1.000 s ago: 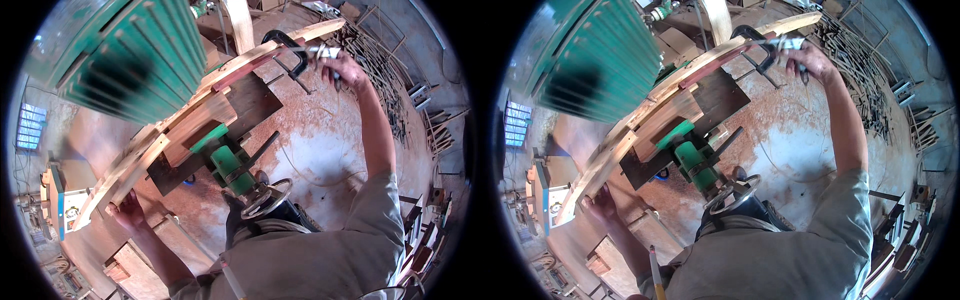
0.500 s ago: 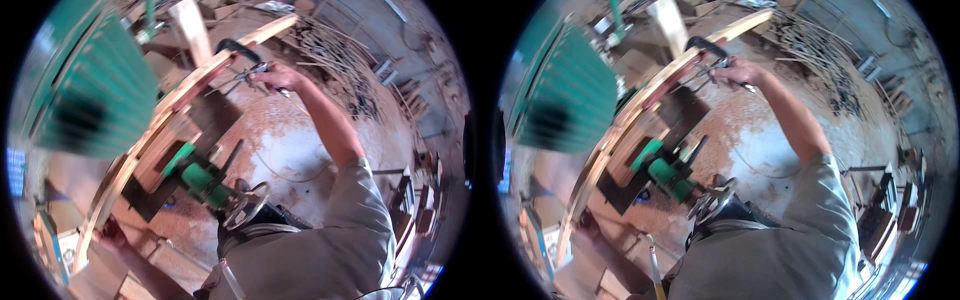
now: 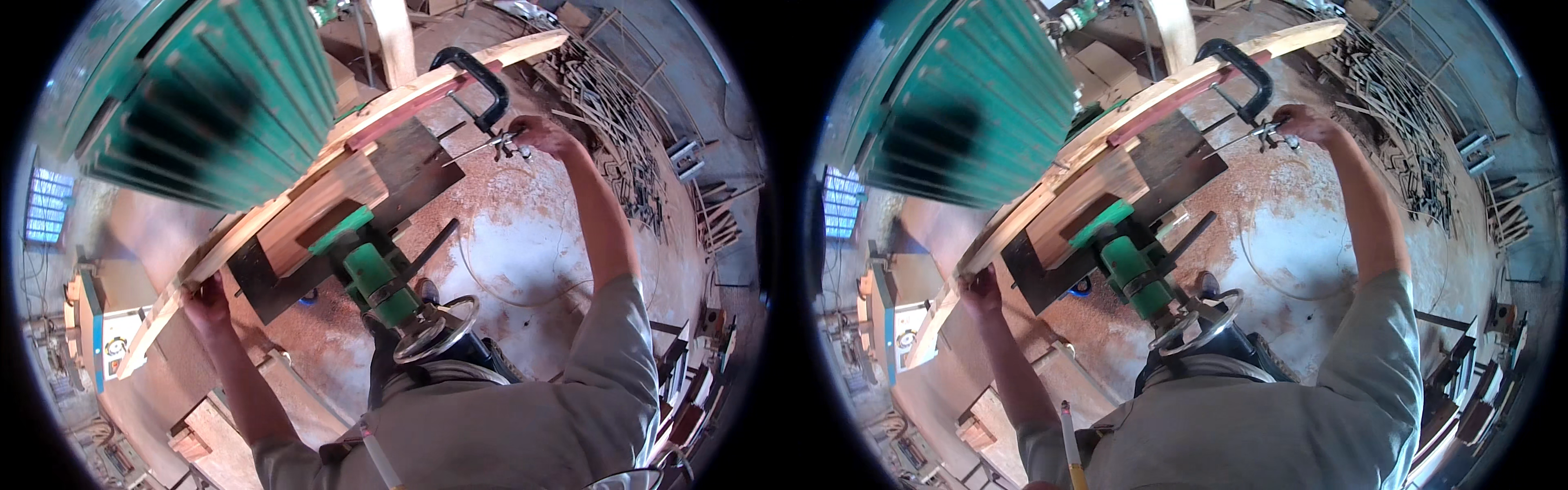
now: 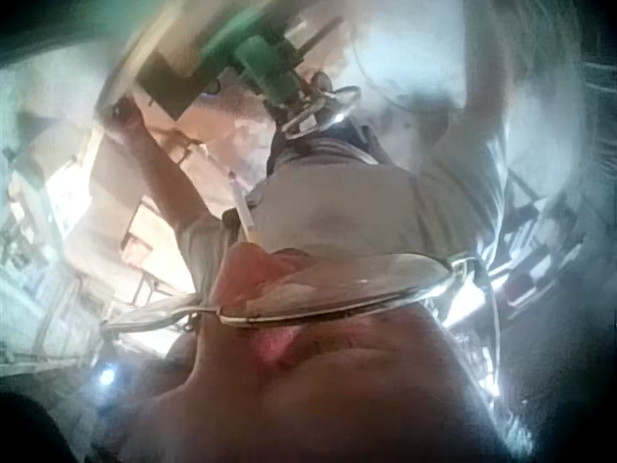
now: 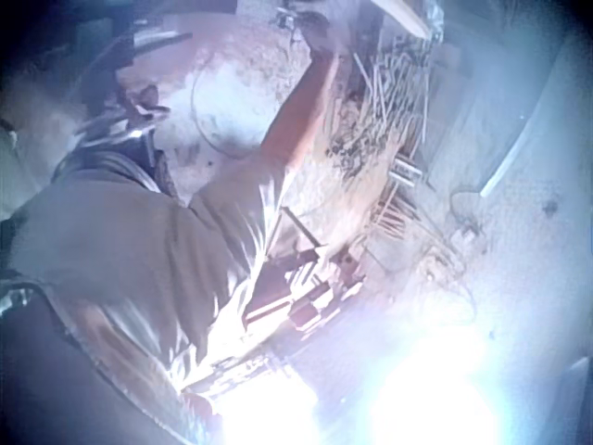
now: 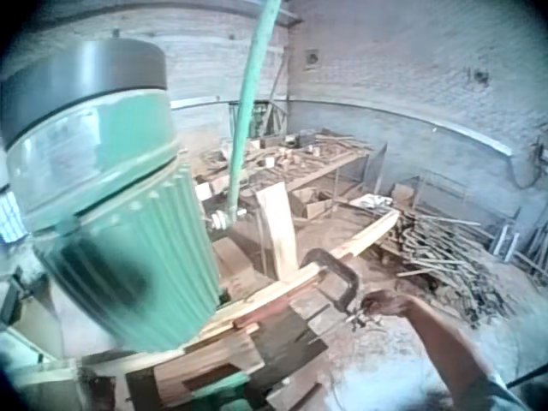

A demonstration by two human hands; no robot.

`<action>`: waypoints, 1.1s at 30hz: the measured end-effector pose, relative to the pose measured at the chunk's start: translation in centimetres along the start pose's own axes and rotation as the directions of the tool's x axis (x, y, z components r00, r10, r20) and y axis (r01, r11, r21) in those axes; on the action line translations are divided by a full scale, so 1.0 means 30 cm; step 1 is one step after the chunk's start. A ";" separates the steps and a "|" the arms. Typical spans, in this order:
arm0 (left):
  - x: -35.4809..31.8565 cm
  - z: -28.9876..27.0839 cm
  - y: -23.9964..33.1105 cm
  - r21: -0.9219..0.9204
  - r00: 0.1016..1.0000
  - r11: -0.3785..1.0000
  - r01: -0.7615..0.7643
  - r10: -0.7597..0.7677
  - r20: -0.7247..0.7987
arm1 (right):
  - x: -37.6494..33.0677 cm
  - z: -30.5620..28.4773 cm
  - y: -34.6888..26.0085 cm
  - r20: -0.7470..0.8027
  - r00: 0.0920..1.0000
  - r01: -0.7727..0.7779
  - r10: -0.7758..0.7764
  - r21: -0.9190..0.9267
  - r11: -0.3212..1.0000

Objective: The person repeatedly feeds thin wooden strips through a green spindle moulder, adjusting the machine's wheel and repositioning the wood between passes. The person stacks the shaped pieces on a nearby workbench.

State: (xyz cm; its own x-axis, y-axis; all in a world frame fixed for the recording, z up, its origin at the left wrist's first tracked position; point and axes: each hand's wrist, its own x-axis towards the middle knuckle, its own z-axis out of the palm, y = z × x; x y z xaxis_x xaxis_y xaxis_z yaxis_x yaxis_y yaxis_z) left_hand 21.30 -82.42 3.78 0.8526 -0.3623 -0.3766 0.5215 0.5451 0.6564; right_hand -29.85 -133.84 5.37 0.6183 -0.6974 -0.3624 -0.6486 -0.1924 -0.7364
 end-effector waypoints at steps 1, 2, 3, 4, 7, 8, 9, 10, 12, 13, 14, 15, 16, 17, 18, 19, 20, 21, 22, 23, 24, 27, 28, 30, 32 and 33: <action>-0.006 0.019 -0.015 0.000 1.000 1.000 -0.010 0.010 -0.021 | 0.001 0.002 0.006 0.008 1.000 0.003 -0.003 -0.009 1.000; -0.017 0.048 -0.042 -0.002 0.999 1.000 -0.015 0.015 -0.039 | -0.002 -0.005 0.012 0.011 1.000 0.003 -0.002 -0.019 1.000; -0.016 0.065 -0.055 -0.002 0.998 1.000 -0.019 0.019 -0.055 | -0.004 -0.011 0.018 -0.004 0.999 0.032 -0.032 -0.087 0.996; 0.005 0.053 -0.065 0.043 0.999 0.999 -0.023 0.025 -0.044 | -0.006 -0.014 0.021 -0.016 0.998 0.060 -0.063 -0.153 0.986; 0.045 0.022 -0.121 0.108 0.996 0.994 -0.001 0.011 -0.089 | -0.007 0.005 0.009 -0.036 0.990 0.119 -0.134 -0.272 0.955; 0.067 0.004 -0.135 0.112 0.997 0.993 0.023 -0.015 -0.077 | -0.015 0.008 0.007 -0.043 0.988 0.130 -0.150 -0.300 0.945; 0.102 -0.032 -0.157 0.116 0.997 0.992 0.047 -0.040 -0.065 | -0.019 0.009 0.004 -0.049 0.985 0.141 -0.166 -0.328 0.934; 0.111 -0.027 -0.177 0.123 0.996 0.990 0.075 -0.070 -0.050 | -0.029 0.008 0.001 -0.044 0.984 0.147 -0.173 -0.349 0.926; 0.118 -0.024 -0.215 0.117 0.992 0.988 0.100 -0.090 -0.089 | -0.040 0.011 -0.009 -0.032 0.982 0.160 -0.187 -0.389 0.907; 0.129 -0.024 -0.240 0.104 0.990 0.989 0.102 -0.090 -0.109 | -0.043 0.010 -0.024 -0.033 0.985 0.140 -0.169 -0.419 0.897; 0.138 -0.016 -0.267 0.092 0.987 0.990 0.108 -0.096 -0.126 | -0.048 0.012 -0.041 -0.023 0.981 0.158 -0.190 -0.461 0.873; 0.144 -0.021 -0.267 0.121 0.991 0.985 0.120 -0.112 -0.070 | -0.049 0.018 -0.059 -0.012 0.978 0.175 -0.209 -0.501 0.847; 0.153 -0.041 -0.261 0.152 0.991 0.979 0.136 -0.136 -0.010 | -0.060 0.019 -0.072 -0.005 0.975 0.183 -0.220 -0.541 0.821; 0.155 -0.051 -0.276 0.180 0.985 0.971 0.155 -0.167 0.052 | -0.076 0.025 -0.078 -0.055 0.967 0.180 -0.248 -0.539 0.823; 0.057 0.075 -0.290 0.177 0.985 0.974 0.142 -0.157 0.075 | -0.102 0.031 -0.048 -0.123 0.959 0.152 -0.255 -0.537 0.830; 0.153 -0.049 -0.260 0.170 0.984 0.975 0.145 -0.160 0.083 | -0.095 0.033 -0.035 -0.166 0.935 0.174 -0.312 -0.553 0.815; 0.148 -0.039 -0.270 0.140 0.986 0.979 0.151 -0.159 0.046 | -0.114 0.027 0.000 -0.224 0.914 0.156 -0.338 -0.576 0.803; 0.204 -0.121 -0.236 0.130 0.983 0.976 0.176 -0.180 0.021 | -0.134 0.027 -0.055 -0.289 0.905 0.123 -0.313 -0.526 0.842; 0.194 -0.126 -0.231 0.151 0.982 0.970 0.189 -0.190 -0.010 | -0.168 0.028 -0.102 -0.366 0.890 0.071 -0.270 -0.475 0.877; 0.234 -0.181 -0.223 0.122 0.984 0.984 0.131 -0.144 0.106 | -0.191 0.027 -0.125 -0.417 0.858 0.111 -0.301 -0.421 0.900; 0.152 -0.066 -0.252 0.144 0.989 0.979 0.141 -0.145 0.017 | -0.229 0.025 -0.117 -0.477 0.821 0.136 -0.313 -0.369 0.920; 0.101 -0.031 -0.292 0.412 0.985 0.905 -0.107 0.042 0.165 | -0.342 0.102 -0.211 -0.513 0.820 0.212 -0.254 -0.141 0.967; 0.159 -0.128 -0.334 0.535 0.908 0.770 -0.349 0.136 0.395 | -0.373 0.147 -0.222 -0.522 0.826 0.215 -0.212 -0.054 0.975; 0.157 -0.078 -0.371 0.515 0.957 0.830 -0.215 0.074 0.280 | -0.425 0.249 -0.187 -0.501 0.854 0.204 -0.142 0.072 0.976; 0.130 0.005 -0.389 0.349 0.999 0.937 0.021 -0.036 0.038 | -0.425 0.370 -0.082 -0.478 0.867 0.260 -0.140 0.194 0.946; 0.122 0.000 -0.382 0.318 1.000 0.948 0.008 -0.015 0.017 | -0.445 0.427 -0.131 -0.414 0.910 0.168 -0.031 0.298 0.940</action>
State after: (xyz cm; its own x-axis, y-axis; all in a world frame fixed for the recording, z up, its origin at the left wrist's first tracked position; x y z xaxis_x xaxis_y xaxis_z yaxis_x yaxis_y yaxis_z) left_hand 18.45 -89.99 -5.13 0.8442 -0.3829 -0.3750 0.4912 0.2730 0.8272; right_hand -29.88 -114.93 5.78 0.3994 -0.9141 -0.0703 -0.3737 -0.0923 -0.9229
